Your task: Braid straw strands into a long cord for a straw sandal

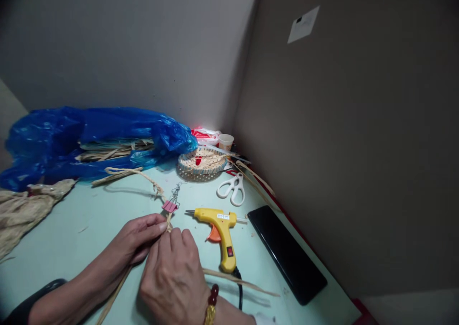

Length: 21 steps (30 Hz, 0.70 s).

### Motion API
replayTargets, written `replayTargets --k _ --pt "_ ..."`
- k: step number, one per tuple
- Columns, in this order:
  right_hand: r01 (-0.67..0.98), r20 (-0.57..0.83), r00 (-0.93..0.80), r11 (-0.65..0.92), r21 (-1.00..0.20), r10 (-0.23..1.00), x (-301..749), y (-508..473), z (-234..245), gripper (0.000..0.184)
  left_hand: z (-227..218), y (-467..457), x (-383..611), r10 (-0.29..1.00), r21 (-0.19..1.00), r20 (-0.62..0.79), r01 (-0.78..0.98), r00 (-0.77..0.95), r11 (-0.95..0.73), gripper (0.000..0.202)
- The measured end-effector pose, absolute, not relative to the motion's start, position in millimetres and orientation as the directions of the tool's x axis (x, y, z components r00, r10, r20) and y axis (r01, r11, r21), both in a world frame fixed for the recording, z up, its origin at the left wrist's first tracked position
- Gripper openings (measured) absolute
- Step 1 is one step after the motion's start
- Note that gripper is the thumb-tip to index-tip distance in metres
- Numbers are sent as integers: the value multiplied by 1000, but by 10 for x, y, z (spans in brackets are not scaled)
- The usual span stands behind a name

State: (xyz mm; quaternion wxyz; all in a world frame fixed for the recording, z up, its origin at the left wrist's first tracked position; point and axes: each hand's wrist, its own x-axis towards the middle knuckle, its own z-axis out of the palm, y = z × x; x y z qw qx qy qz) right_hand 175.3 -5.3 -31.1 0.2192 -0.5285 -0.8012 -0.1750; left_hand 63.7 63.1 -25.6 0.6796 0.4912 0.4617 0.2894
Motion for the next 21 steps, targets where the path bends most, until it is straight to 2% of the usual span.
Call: replayTargets --k 3,5,7,9,11,13,15,17,21 --pt "929 483 -333 369 22 810 1716 -67 -357 17 -288 645 638 860 943 -317 41 401 329 29" --pt "923 407 -335 382 -38 850 1744 -136 -306 16 -293 659 642 868 951 -297 44 399 305 28" --pt "881 306 -390 448 -150 869 1844 -249 -141 23 -282 662 642 870 957 -280 40 406 289 26" --pt "800 226 -453 505 -324 863 2000 -348 113 32 -265 653 635 871 961 -264 32 415 276 24" --pt "795 225 -300 373 -479 927 2159 -362 368 30 -251 638 623 871 965 -248 27 424 262 23" --pt "787 179 -173 245 -566 968 2262 -257 510 22 -242 627 612 872 969 -231 25 431 244 23" --pt "748 78 -177 186 -637 981 2283 -67 481 23 -234 622 609 872 972 -220 28 437 232 24" --pt "627 -4 -199 125 -769 980 2237 132 317 22 -221 622 613 872 975 -211 31 441 220 23" --pt "523 -25 -253 115 -845 967 2120 338 -41 25 -191 633 623 869 980 -187 30 457 195 19"
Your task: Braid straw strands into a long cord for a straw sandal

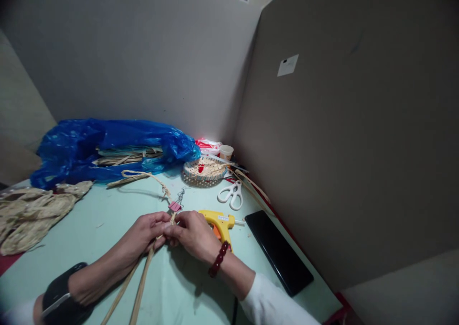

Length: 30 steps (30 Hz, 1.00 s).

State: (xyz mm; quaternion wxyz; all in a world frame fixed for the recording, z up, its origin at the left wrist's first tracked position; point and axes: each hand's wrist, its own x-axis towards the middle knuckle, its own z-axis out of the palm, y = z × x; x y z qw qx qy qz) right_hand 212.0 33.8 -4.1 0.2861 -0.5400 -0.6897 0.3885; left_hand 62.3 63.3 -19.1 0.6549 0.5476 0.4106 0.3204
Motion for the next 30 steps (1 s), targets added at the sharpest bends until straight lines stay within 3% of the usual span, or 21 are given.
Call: replayTargets --k 16,21,30 --pt "334 -29 -181 34 -942 983 2154 294 -119 30 -297 589 655 869 993 -107 8 483 117 24" --pt "278 -19 -163 27 -960 986 2116 321 -183 28 -320 631 656 877 991 -126 15 463 134 38" --pt "369 29 44 10 -929 999 1989 285 -278 16 -309 589 614 863 984 -167 141 476 112 32"
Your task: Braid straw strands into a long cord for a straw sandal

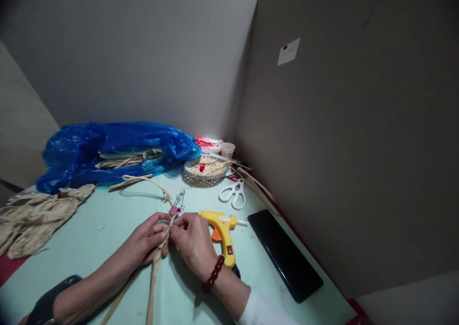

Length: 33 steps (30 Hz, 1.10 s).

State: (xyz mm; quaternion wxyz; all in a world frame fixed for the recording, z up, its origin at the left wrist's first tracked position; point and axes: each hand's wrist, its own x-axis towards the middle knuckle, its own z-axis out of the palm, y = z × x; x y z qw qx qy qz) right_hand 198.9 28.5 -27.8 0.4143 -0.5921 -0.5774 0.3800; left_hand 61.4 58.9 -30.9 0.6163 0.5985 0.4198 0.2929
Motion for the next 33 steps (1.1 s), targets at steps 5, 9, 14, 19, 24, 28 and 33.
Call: replayTargets --k 5,9,14,19,24,28,33 --pt "429 59 85 17 -903 995 1970 279 -277 12 -179 548 547 891 952 -107 303 441 -35 21" --pt "463 106 85 55 -885 991 1980 272 -262 11 -54 506 523 921 782 -8 577 390 -237 20" --pt "492 145 83 86 -866 986 1977 242 -241 12 31 477 513 913 580 71 728 402 -366 28" --pt "471 147 87 90 -878 985 1975 217 -233 14 49 444 543 916 592 24 732 400 -336 27" --pt "350 62 78 31 -936 995 1983 223 -250 16 -32 325 625 920 706 -80 674 383 -219 25" --pt "191 -39 51 -48 -980 998 1989 255 -252 14 -129 245 650 893 563 34 730 449 -388 23" --pt "1 -148 40 -148 -989 988 1962 227 -195 10 -235 108 718 814 163 3 803 581 -574 45"
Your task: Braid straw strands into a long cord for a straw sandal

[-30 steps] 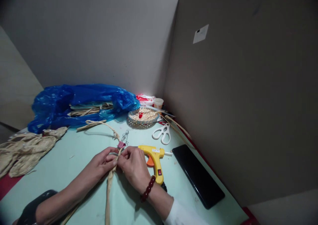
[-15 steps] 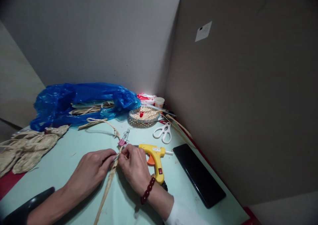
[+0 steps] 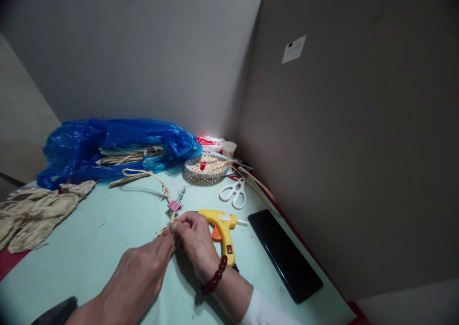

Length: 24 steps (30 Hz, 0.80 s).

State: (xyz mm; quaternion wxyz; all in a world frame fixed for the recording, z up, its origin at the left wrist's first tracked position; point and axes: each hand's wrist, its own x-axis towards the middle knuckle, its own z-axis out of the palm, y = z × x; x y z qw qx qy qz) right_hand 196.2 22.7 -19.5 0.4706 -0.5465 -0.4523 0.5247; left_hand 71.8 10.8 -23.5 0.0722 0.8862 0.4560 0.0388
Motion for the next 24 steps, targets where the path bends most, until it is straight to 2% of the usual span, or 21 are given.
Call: replayTargets --k 3,5,6,7,8,10,11,12,13,16,19,24 --pt "-54 -177 46 -174 -983 983 1964 209 -181 10 -180 -4 750 784 50 -50 786 619 -617 55" --pt "-63 -185 45 -182 -981 982 1987 216 -191 11 -60 -18 713 762 63 -64 765 644 -641 43" --pt "-67 -187 42 -184 -981 981 2003 225 -198 12 13 10 675 761 118 -47 760 647 -639 34" --pt "-74 -188 39 -185 -980 981 2019 234 -205 13 82 62 628 767 198 -33 756 641 -624 28" --pt "-84 -190 33 -186 -979 981 2034 242 -209 13 137 137 579 779 290 -6 747 627 -599 30" --pt "-107 -198 16 -195 -975 980 2053 255 -209 13 178 330 497 857 537 64 706 511 -461 31" --pt "-117 -203 5 -201 -973 979 2057 258 -205 13 157 430 474 886 725 14 605 464 -328 27" --pt "-122 -206 -6 -205 -971 979 2057 258 -201 13 112 521 466 859 886 -106 439 501 -146 23" --pt "-122 -207 -17 -207 -971 978 2055 258 -197 12 51 594 473 808 924 -168 375 565 -70 25" --pt "-91 -193 -23 -195 -977 981 2048 251 -202 16 -143 691 542 738 958 -238 279 631 70 28" --pt "-28 -174 1 -174 -984 985 2050 243 -230 21 -235 669 605 747 962 -259 229 612 147 25" --pt "91 -139 17 -140 -986 990 2047 227 -245 24 -218 631 633 753 941 -330 256 569 219 20"
